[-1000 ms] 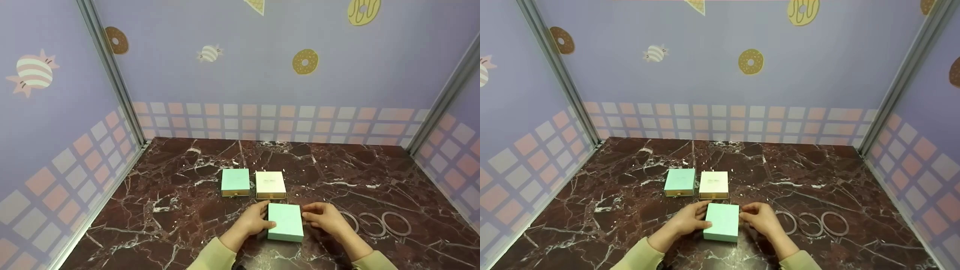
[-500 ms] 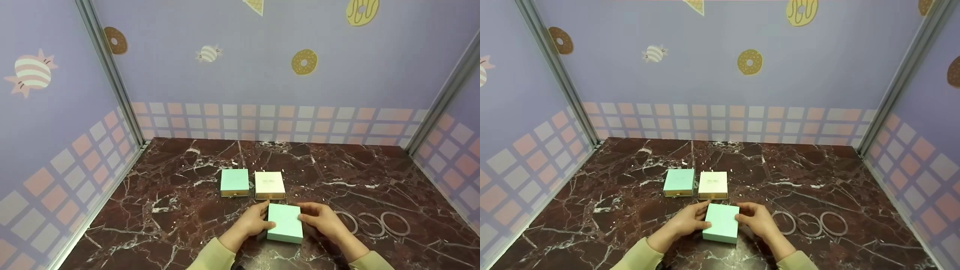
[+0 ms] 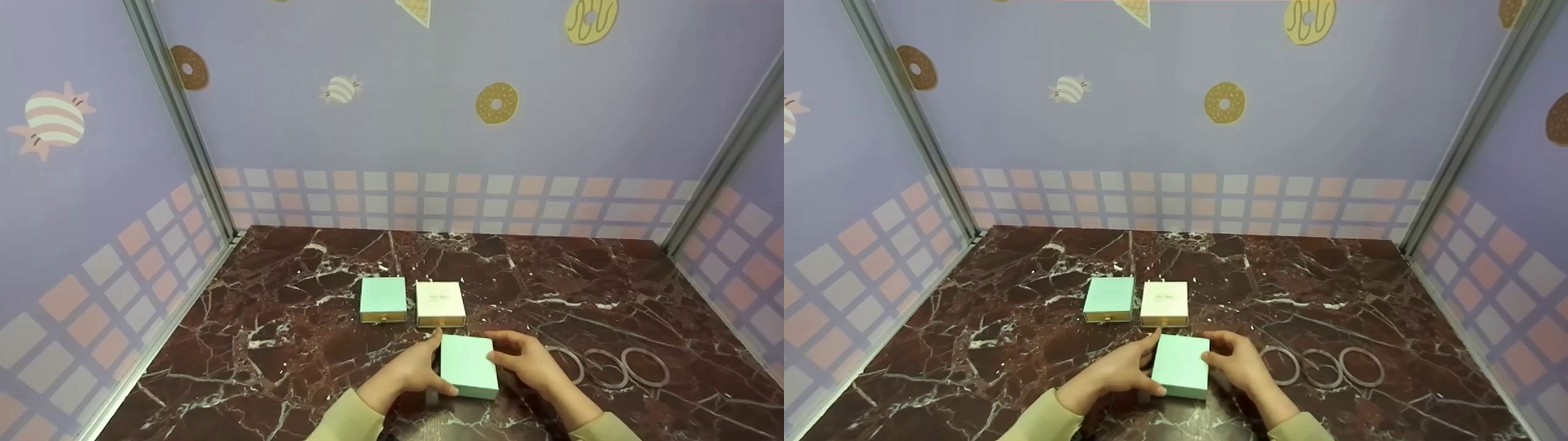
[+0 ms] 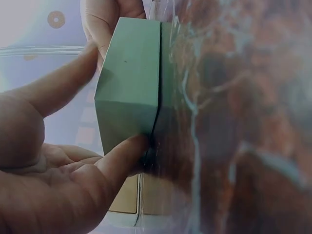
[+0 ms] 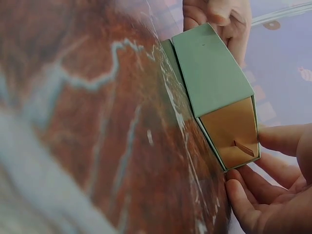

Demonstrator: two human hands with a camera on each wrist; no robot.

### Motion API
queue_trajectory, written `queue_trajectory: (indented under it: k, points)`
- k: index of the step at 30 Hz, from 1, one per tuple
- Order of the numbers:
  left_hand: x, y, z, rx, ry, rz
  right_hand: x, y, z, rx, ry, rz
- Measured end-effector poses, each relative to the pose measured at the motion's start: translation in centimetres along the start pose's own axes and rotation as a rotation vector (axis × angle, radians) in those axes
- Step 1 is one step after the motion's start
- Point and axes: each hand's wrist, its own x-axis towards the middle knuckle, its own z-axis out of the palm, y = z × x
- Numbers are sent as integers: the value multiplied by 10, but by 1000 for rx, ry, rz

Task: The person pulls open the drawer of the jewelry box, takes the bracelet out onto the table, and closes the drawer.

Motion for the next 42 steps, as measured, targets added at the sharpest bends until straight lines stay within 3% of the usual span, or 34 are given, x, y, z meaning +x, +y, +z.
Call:
queue_trajectory:
  k: [9, 16, 19, 26, 29, 37, 42]
  points:
    - [2, -2, -1, -90, 59, 4, 0, -1, 0, -23, 12, -4]
    - [3, -4, -1, -115, 133, 17, -5, -8, -2, -139, -18, -50]
    - [2, -4, -1, -111, 149, 12, -9, -15, -1, -216, -38, -13]
    - [1, -3, 0, -78, 184, 23, -20, -32, 12, -419, 28, 142]
    - [1, -2, 1, -47, 196, 19, -25, -33, 18, -446, 19, 141]
    - [-2, 0, 0, -45, 160, 37, -28, -32, 22, -457, -31, 113]
    - [-1, 1, -1, -119, 114, 59, -27, -32, 18, -424, -52, 132]
